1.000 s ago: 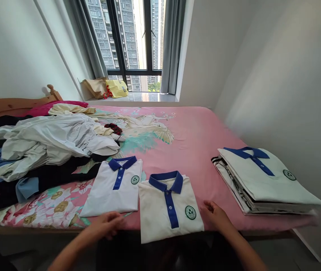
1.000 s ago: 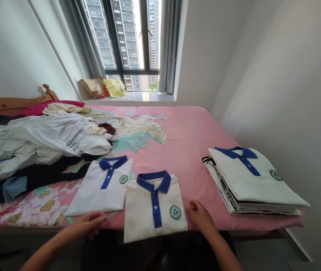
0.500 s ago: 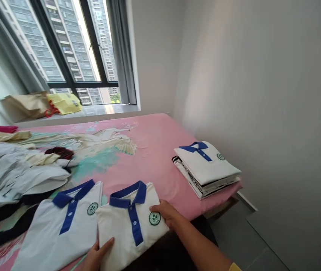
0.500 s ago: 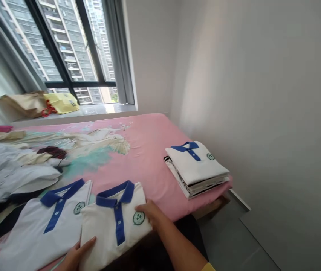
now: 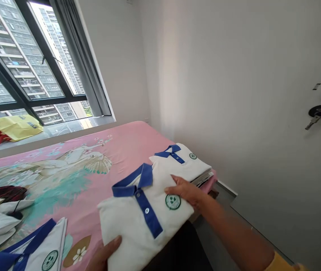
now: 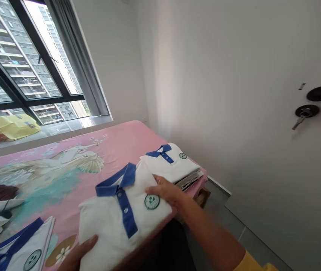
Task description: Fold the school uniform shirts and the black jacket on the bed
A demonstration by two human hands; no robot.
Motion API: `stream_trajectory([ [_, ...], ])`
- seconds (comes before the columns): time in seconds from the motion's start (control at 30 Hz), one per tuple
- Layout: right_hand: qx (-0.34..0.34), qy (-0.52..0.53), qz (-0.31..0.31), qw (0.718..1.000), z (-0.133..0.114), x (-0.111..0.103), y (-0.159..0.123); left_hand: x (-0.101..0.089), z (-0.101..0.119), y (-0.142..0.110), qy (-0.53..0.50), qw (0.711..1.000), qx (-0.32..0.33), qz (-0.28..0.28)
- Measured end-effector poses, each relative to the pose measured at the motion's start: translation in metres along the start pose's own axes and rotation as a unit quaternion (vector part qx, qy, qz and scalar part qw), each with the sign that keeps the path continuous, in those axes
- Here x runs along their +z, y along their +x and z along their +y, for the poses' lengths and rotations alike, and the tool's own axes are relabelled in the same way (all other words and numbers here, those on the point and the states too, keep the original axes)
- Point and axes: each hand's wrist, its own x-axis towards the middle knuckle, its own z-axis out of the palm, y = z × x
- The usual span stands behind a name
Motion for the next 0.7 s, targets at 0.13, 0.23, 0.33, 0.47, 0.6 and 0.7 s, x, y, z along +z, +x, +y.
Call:
stream_trajectory([
  [0.13,-0.041,-0.063,0.046,0.996,-0.064,-0.077,0.01,0.091,0.036,0.041,0.047,0.988,0.114,-0.092],
  [0.23,-0.042,-0.088,0.09,0.991,-0.095,-0.132,0.022,0.146,0.052,0.078,0.078,0.977,0.142,-0.139],
  [0.33,-0.048,-0.087,0.129,0.987,-0.112,-0.175,0.031,0.184,0.059,0.109,0.111,0.972,0.148,-0.147],
  [0.47,-0.055,-0.082,0.143,0.985,-0.117,-0.214,0.04,0.211,0.057,0.136,0.142,0.971,0.136,-0.137],
  [0.6,-0.039,-0.086,0.151,0.984,-0.109,-0.239,0.047,0.222,0.048,0.154,0.146,0.975,0.114,-0.124],
  [0.7,-0.03,-0.101,0.157,0.982,-0.102,-0.25,0.05,0.223,0.041,0.165,0.146,0.978,0.093,-0.115],
])
